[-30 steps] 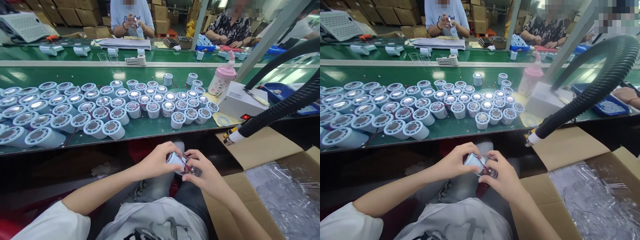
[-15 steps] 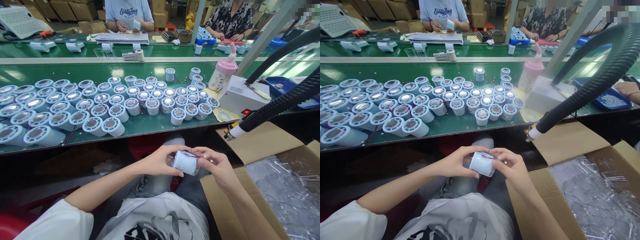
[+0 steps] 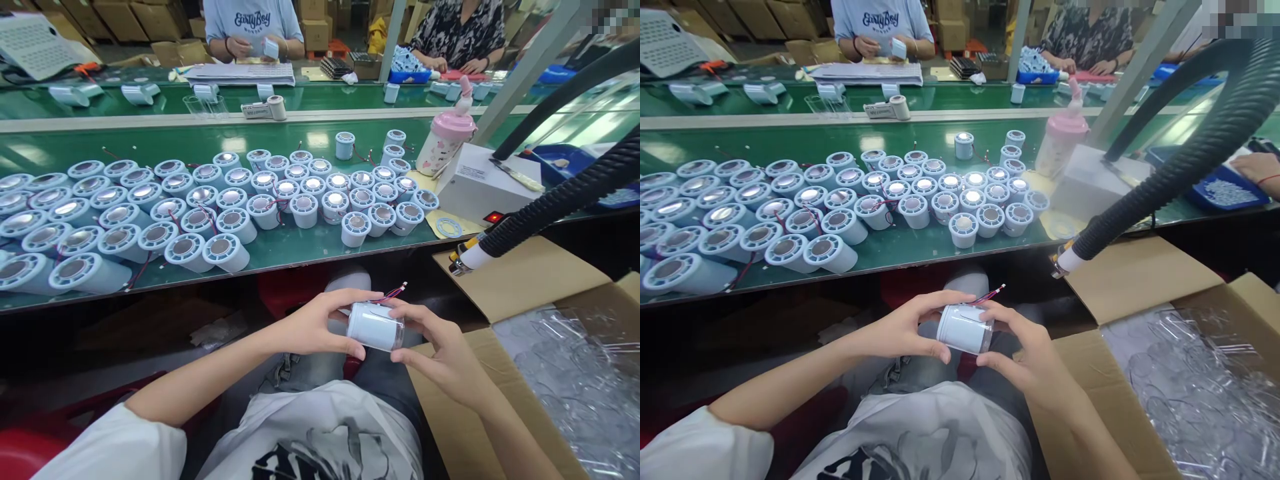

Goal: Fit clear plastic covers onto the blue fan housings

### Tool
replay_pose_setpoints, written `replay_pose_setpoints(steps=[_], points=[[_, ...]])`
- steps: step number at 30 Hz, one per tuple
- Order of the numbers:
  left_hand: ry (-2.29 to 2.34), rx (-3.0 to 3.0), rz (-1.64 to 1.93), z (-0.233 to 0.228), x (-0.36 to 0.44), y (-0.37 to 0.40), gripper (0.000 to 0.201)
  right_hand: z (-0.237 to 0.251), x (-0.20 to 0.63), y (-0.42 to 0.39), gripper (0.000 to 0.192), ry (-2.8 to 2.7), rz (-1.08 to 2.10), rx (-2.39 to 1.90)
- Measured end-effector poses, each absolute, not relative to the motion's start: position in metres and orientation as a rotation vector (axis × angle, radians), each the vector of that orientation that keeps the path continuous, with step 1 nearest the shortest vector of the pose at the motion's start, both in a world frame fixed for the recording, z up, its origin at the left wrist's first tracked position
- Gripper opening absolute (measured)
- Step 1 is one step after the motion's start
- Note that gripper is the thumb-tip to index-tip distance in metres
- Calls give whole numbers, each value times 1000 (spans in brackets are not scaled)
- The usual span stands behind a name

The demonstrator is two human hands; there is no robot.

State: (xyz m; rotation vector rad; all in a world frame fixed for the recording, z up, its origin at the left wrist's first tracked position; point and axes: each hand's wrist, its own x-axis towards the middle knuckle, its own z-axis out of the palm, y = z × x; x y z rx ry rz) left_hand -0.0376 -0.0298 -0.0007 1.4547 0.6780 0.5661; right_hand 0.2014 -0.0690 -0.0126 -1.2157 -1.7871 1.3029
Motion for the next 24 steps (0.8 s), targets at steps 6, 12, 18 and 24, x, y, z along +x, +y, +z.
replay_pose_setpoints(steps=[6,12,18,24], points=[[653,1576,595,3,-39,-29,70,-9,203,-67,39,-1627,1472,-1186],[638,1640,596,5,-38,-29,69,-6,201,-65,37,-1449,1632,-1119],[639,1688,608,7,-39,-28,67,-7,198,-63,33,-1243,1769,-1134],[587,1659,632,4,-40,-28,70,-13,193,-63,33,-1052,1869,-1153]])
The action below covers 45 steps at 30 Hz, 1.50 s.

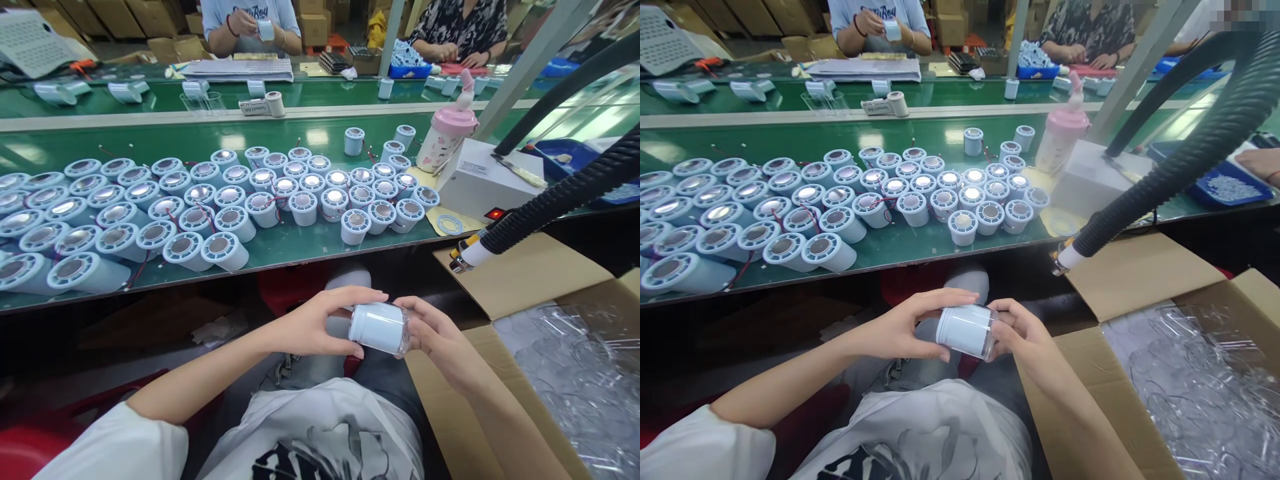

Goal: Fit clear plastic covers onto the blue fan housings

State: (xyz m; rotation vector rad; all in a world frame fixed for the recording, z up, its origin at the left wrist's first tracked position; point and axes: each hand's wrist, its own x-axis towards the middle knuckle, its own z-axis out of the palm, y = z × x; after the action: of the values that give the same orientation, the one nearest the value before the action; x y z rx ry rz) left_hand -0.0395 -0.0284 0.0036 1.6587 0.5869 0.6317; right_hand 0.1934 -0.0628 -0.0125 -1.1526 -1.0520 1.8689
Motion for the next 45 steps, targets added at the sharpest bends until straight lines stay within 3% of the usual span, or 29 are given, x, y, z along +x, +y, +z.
replay_pose_setpoints(steps=[12,18,20,22,25,27,34,41,45], points=[[513,1767,707,-3,-39,-27,74,-10,184,-60,49,-776,2094,-1200],[659,1636,669,4,-35,-34,62,-15,182,-62,55,-862,2188,-1291],[751,1557,612,8,-34,-35,63,-20,185,-66,35,-1114,1926,-1334],[790,1457,561,11,-34,-35,63,-24,188,-69,19,-1466,1425,-1278],[755,1336,515,13,-35,-33,63,-25,192,-72,52,-1938,773,-961],[720,1314,485,14,-35,-32,63,-23,193,-73,60,-2070,682,-837],[604,1375,534,17,-38,-31,71,-16,195,-75,51,-1436,1559,-942],[574,1152,423,-8,-35,-32,82,-18,190,-74,50,-1434,1587,-1147],[740,1215,305,-5,-33,-22,64,-15,190,-71,50,-1542,1653,-1217]])
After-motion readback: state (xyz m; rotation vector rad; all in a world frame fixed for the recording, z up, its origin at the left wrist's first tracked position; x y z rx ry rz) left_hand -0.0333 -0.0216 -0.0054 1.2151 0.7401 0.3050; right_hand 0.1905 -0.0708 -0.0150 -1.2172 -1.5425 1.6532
